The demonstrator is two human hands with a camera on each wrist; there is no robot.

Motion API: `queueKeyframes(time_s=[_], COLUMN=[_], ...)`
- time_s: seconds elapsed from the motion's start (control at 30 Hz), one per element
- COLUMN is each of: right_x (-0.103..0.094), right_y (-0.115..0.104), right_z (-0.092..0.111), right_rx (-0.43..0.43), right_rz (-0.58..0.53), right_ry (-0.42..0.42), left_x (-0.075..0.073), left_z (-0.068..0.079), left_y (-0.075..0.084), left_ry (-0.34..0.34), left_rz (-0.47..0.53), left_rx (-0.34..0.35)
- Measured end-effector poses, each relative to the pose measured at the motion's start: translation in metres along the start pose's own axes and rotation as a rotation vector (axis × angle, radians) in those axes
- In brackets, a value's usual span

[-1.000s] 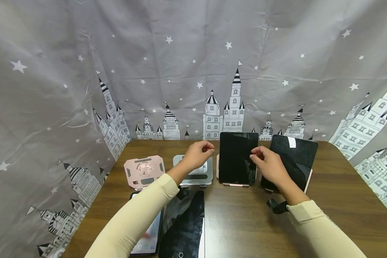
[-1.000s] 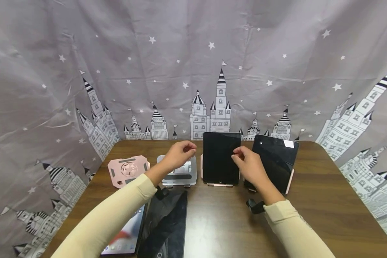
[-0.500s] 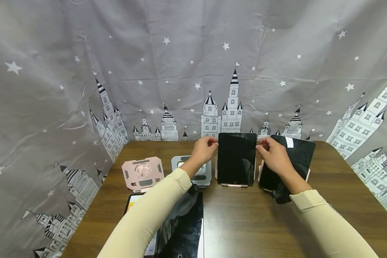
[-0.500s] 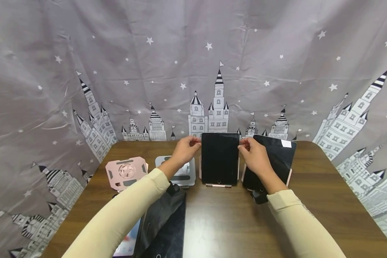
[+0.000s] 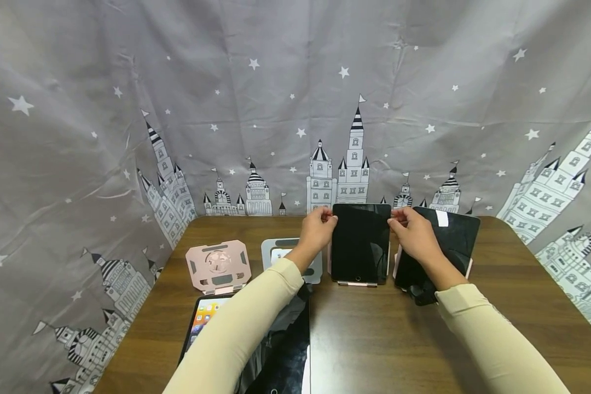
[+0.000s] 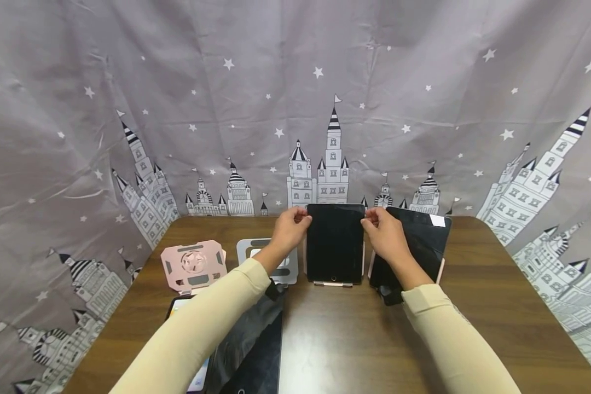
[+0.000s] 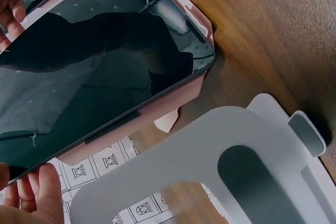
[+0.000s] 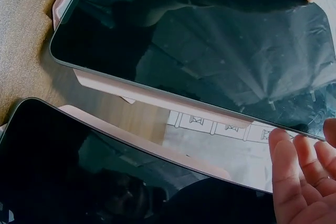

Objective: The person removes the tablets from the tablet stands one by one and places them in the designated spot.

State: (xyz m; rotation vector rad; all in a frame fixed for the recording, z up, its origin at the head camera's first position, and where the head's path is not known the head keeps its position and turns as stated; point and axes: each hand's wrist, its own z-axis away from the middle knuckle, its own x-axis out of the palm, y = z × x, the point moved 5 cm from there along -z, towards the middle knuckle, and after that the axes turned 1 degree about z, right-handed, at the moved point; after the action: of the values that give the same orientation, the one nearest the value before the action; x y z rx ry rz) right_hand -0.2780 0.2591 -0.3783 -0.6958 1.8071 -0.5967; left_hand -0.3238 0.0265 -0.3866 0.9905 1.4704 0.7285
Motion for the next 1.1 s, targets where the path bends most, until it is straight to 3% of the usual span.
queueKeyframes(time_s=[0.47,1.1], right_x=[0.004,-0.001], right_y=[0.002,-0.003], right_z=[0.003,0.003], right_rx=[0.010,0.019], right_rz=[0.003,-0.116], right_ry=[0.004,0.017], left_x=[0.000,-0.010], left_z=[0.005,0.009], left_y=[-0.002,0.004], left_ry=[0.026,0.031], left_rz=[-0.001,0.071], left_rx=[-0.014,-0.004])
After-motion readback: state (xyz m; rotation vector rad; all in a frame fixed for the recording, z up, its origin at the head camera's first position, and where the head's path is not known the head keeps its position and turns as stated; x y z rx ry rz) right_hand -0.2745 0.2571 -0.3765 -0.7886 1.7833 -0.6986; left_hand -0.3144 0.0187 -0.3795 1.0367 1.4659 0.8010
